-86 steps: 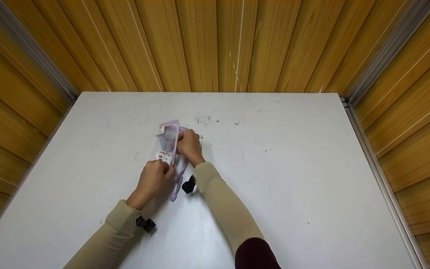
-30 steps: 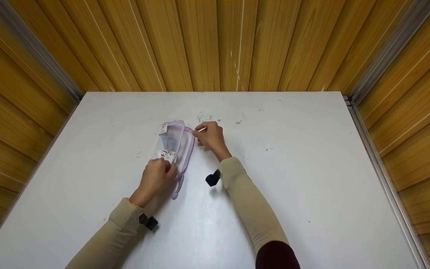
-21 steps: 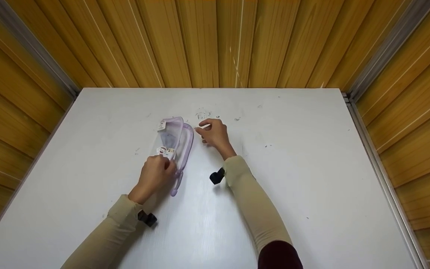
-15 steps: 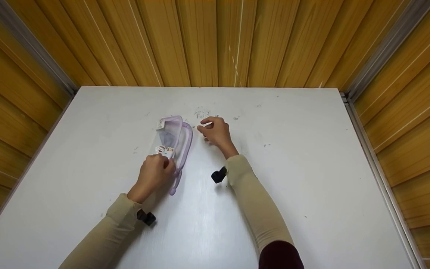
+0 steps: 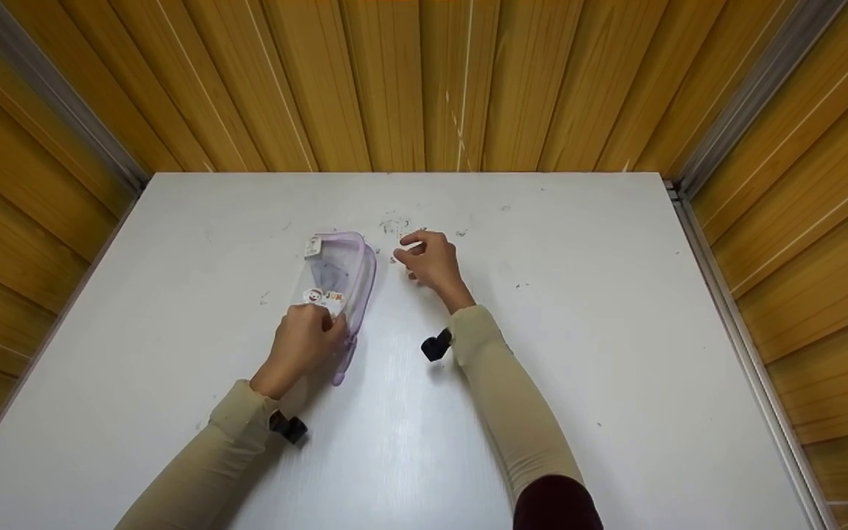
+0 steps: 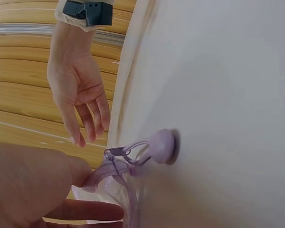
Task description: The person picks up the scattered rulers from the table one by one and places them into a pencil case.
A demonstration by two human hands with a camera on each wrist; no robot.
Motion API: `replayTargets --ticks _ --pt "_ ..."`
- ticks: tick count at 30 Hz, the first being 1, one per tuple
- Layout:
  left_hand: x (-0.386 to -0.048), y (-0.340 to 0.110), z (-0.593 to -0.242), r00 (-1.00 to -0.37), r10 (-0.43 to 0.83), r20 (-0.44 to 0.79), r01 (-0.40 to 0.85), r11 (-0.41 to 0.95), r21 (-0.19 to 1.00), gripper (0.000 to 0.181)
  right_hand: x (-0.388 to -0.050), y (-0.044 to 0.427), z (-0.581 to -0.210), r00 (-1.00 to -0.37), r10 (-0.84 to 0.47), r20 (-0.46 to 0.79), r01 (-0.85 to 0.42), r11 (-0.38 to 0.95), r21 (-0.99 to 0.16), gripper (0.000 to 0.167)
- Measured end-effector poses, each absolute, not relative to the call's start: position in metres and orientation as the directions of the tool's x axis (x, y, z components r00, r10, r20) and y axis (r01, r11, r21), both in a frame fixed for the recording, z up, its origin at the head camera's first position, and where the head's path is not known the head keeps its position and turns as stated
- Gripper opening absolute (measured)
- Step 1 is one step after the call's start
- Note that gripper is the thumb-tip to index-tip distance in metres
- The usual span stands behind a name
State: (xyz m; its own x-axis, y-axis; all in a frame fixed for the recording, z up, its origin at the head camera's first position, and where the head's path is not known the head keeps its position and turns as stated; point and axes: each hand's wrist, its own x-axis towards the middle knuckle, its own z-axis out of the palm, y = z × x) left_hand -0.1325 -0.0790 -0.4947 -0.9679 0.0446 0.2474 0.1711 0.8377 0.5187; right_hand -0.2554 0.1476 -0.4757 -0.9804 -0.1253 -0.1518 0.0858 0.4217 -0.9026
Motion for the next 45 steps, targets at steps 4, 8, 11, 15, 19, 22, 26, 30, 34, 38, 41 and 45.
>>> replayTargets --ticks 4,8,11,15,19,22,26,30,34,38,41,45 --pt "-0.132 -0.077 -0.495 -0.971 0.041 0.236 0.16 0.843 0.513 0.038 -0.255 0.15 -0.475 -0.979 -0.118 -0.167 0.102 0.429 -0.898 0.035" --pt "-0.132 -0.075 -0.495 -0.973 0.029 0.228 0.143 0.855 0.499 0.031 -0.255 0.153 -0.475 -0.977 -0.117 -0.179 0.111 0.439 -0.892 0.033" --pt "-0.133 -0.073 -0.494 -0.977 0.023 0.21 0.127 0.859 0.496 0.032 -0.255 0.156 -0.475 -0.978 -0.117 -0.17 0.104 0.434 -0.895 0.032" --pt "-0.135 -0.071 -0.492 -0.982 0.024 0.185 0.115 0.859 0.498 0.035 -0.255 0.16 -0.475 -0.981 -0.12 -0.155 0.087 0.444 -0.892 0.031" --pt "-0.135 -0.071 -0.492 -0.984 0.029 0.173 0.114 0.857 0.503 0.037 -0.254 0.163 -0.474 -0.98 -0.118 -0.159 0.087 0.464 -0.882 0.035" --pt "-0.134 -0.072 -0.493 -0.987 0.03 0.16 0.109 0.851 0.514 0.038 -0.252 0.166 -0.475 -0.981 -0.118 -0.155 0.08 0.481 -0.873 0.038" --pt "-0.133 -0.074 -0.495 -0.987 0.026 0.161 0.107 0.85 0.516 0.038 -0.25 0.171 -0.476 -0.983 -0.136 -0.121 0.036 0.505 -0.862 0.041" --pt "-0.131 -0.076 -0.495 -0.978 0.04 0.206 0.142 0.847 0.512 0.04 -0.249 0.176 -0.477 -0.983 -0.17 -0.077 -0.024 0.522 -0.853 0.043" --pt "-0.129 -0.08 -0.494 -0.965 0.061 0.256 0.186 0.845 0.502 0.043 -0.248 0.18 -0.476 -0.978 -0.203 -0.054 -0.069 0.554 -0.83 0.047" --pt "-0.127 -0.081 -0.494 -0.958 0.072 0.278 0.207 0.843 0.495 0.043 -0.246 0.184 -0.476 -0.969 -0.245 -0.028 -0.123 0.579 -0.806 0.051" --pt "-0.126 -0.082 -0.493 -0.952 0.088 0.294 0.229 0.839 0.494 0.043 -0.245 0.188 -0.477 -0.961 -0.278 0.004 -0.172 0.583 -0.794 0.051" --pt "-0.125 -0.083 -0.491 -0.945 0.108 0.308 0.256 0.83 0.496 0.041 -0.243 0.194 -0.476 -0.944 -0.326 0.049 -0.246 0.597 -0.763 0.053"
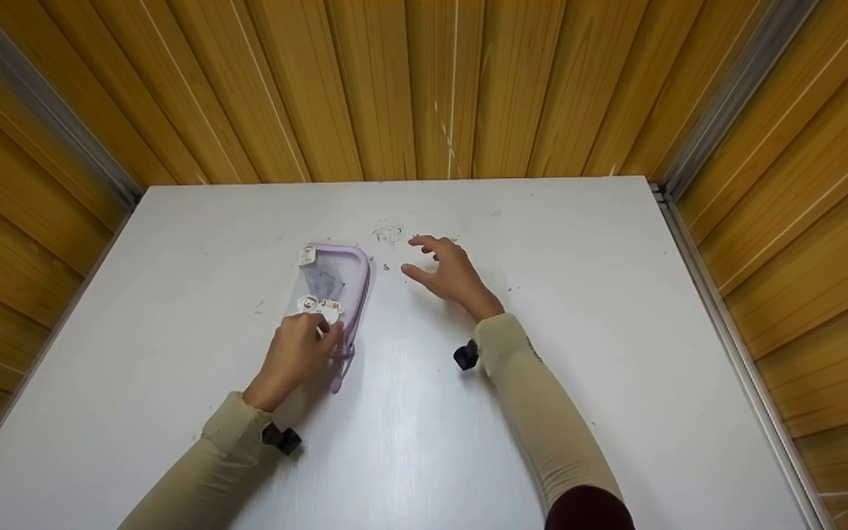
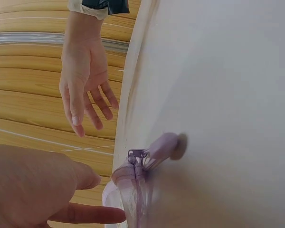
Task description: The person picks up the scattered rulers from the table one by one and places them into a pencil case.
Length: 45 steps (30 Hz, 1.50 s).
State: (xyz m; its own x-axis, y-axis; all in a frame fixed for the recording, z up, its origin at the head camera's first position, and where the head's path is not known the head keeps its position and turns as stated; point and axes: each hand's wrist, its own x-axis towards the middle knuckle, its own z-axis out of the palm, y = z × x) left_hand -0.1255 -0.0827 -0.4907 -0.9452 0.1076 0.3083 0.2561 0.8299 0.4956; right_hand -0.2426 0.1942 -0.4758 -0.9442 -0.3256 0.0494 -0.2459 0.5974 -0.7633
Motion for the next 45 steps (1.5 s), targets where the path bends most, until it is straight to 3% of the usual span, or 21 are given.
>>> replayTargets --ticks 10,17,25,45 --pt "-0.123 -0.085 -0.489 -0.952 0.099 0.288 0.241 0.825 0.511 0.03 -0.233 0.212 -0.473 -0.912 -0.4 0.09 -0.369 0.708 -0.602 0.074" --pt "-0.119 -0.086 -0.487 -0.965 0.084 0.25 0.21 0.817 0.536 0.028 -0.225 0.228 -0.475 -0.877 -0.446 0.175 -0.475 0.761 -0.441 0.077" --pt "-0.117 -0.089 -0.488 -0.945 0.098 0.311 0.254 0.82 0.513 0.026 -0.217 0.245 -0.475 -0.838 -0.494 0.232 -0.544 0.791 -0.28 0.078" --pt "-0.116 -0.091 -0.487 -0.937 0.097 0.336 0.274 0.803 0.53 0.025 -0.197 0.299 -0.478 -0.856 -0.448 0.259 -0.496 0.852 -0.167 0.081"
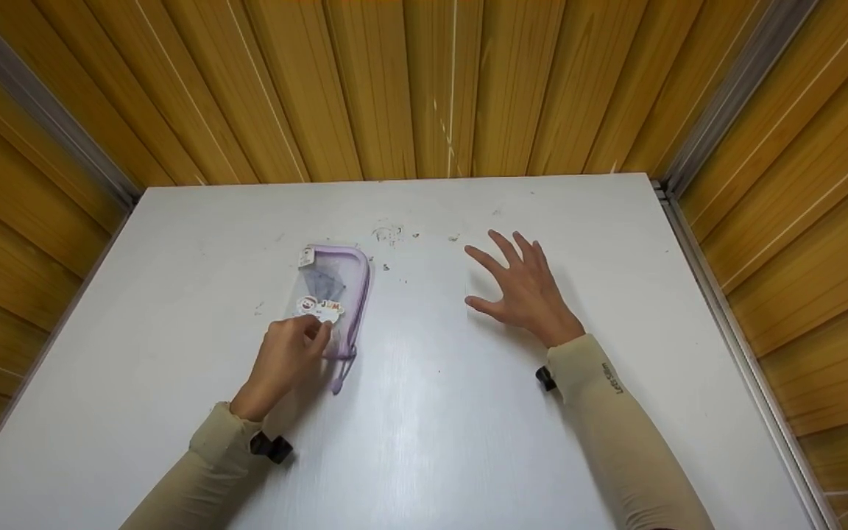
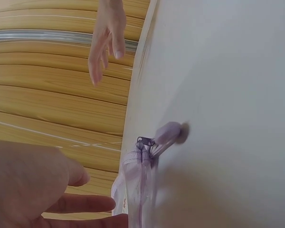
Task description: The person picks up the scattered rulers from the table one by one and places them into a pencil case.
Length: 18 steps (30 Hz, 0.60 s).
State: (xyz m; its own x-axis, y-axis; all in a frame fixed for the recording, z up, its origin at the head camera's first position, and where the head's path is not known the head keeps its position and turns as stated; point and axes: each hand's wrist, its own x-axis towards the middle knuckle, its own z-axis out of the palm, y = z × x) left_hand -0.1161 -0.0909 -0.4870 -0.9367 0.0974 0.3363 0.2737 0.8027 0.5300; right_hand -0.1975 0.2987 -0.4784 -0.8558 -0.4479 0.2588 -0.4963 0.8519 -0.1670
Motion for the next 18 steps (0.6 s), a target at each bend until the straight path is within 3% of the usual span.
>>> replayTargets --ticks 18 --pt "-0.128 -0.102 -0.486 -0.859 0.125 0.496 0.409 0.75 0.52 0.02 -0.19 0.33 -0.476 -0.892 -0.381 0.242 -0.428 0.885 -0.185 0.081"
